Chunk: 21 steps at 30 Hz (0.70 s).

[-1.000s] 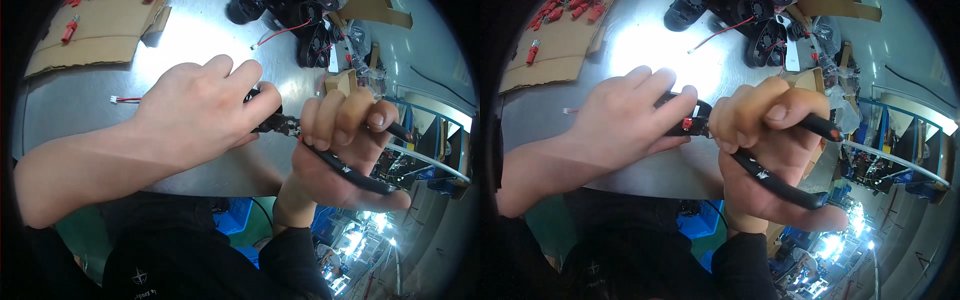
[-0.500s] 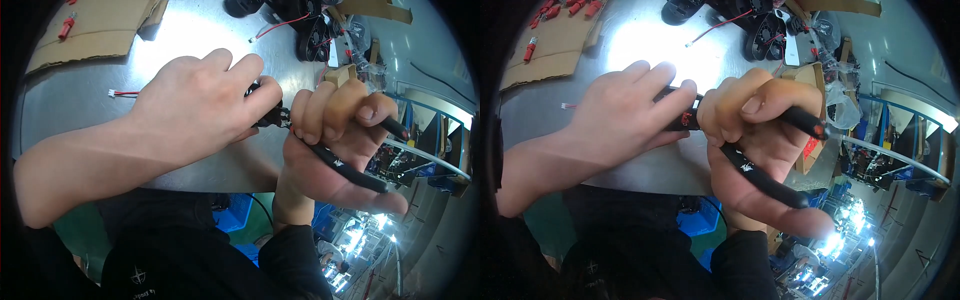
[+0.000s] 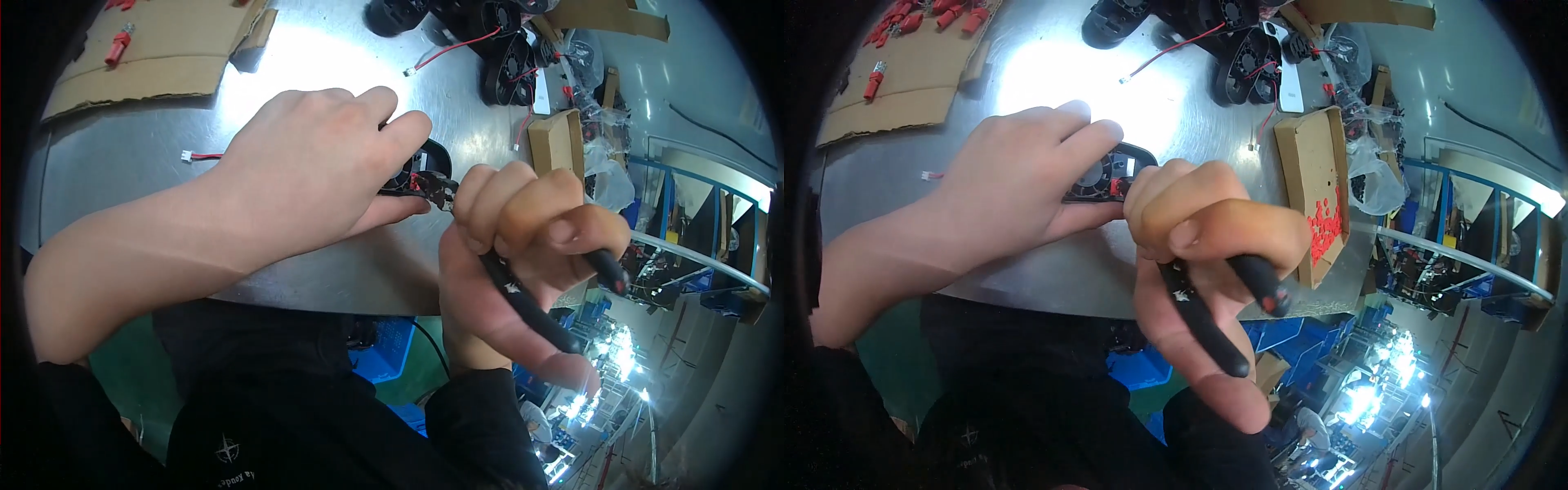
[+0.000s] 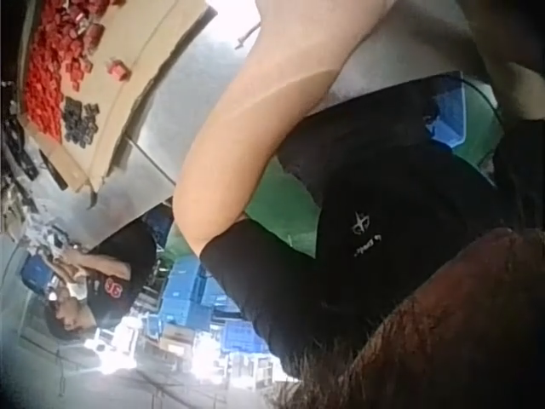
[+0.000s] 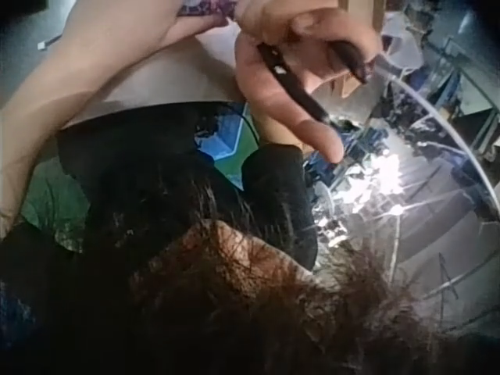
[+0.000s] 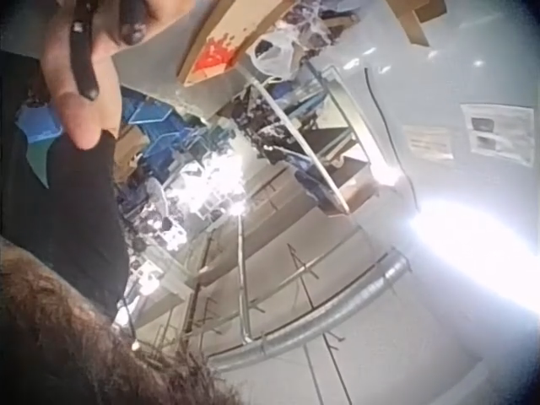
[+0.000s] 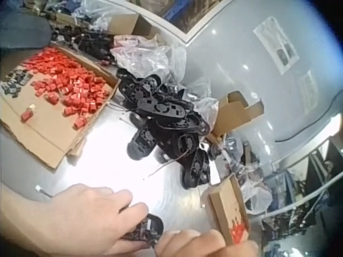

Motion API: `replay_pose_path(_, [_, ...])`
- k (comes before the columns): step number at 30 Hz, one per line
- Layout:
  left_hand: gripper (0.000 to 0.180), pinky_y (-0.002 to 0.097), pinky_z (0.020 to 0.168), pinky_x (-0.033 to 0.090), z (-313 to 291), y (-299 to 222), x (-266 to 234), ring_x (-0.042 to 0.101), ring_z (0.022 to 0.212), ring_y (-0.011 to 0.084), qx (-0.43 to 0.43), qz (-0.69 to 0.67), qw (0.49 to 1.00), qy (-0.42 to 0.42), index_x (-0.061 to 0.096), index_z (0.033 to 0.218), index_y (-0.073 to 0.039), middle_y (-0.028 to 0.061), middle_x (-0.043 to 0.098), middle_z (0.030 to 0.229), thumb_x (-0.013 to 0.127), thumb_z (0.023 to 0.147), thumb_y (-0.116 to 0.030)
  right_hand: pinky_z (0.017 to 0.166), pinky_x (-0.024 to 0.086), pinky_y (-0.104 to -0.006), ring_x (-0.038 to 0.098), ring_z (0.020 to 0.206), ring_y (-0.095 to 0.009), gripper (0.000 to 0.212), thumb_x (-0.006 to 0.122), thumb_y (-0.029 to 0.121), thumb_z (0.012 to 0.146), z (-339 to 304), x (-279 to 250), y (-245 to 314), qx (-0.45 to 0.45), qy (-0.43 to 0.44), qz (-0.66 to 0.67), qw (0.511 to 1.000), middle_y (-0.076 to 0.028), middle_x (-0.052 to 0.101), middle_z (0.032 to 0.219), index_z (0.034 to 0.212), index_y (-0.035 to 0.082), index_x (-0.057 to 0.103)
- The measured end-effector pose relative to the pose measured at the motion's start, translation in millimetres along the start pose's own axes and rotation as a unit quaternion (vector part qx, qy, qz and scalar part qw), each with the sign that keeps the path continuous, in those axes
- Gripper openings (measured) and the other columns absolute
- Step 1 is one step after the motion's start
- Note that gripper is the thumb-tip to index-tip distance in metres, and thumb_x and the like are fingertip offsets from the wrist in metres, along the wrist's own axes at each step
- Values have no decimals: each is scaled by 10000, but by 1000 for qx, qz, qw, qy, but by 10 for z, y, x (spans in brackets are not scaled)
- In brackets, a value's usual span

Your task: The recorder is assembling small electronic and mechanical components onto a plastic frame using pliers.

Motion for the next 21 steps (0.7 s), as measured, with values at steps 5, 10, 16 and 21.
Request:
replay_pose_path(5, [526,405,739,540,1,-14,-33,654,899,301,14,13,1000,-9,605,1206,-86,112,606,1004,814,832,-390,527,303,-296,375,593,-125,850,618,853,811,74,-192,53,4,-16,53,998,-34,428,796,1145,79,508])
replay_pose_path(10, [539,394,716,534,1,-52,-39,640,900,292,35,30,999,-12,608,1205,-78,110,584,1003,825,818,-383,530,302,-302,375,595,-129,856,600,863,815,67,-224,66,18,-15,54,998,-35,432,801,1156,82,511])
replay_pose_path(16, [542,386,701,527,-20,-90,-47,627,892,284,43,29,998,-29,611,1198,-73,108,564,1001,835,801,-367,542,300,-309,380,597,-140,830,592,856,829,59,-190,84,41,-5,71,997,-37,432,805,1155,97,506])
replay_pose_path(21, [548,387,694,525,-4,-53,-53,625,889,279,52,32,998,-35,613,1196,-79,106,556,991,842,784,-357,545,300,-316,380,597,-147,821,590,861,826,52,-144,88,49,-11,60,997,-37,434,808,1150,112,502])
Point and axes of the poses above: each hand's wrist, its own z-axis towards the middle knuckle, its own x-axis out of the palm, y = z × x, the point moved 2 cm from there along z, towards the middle knuckle
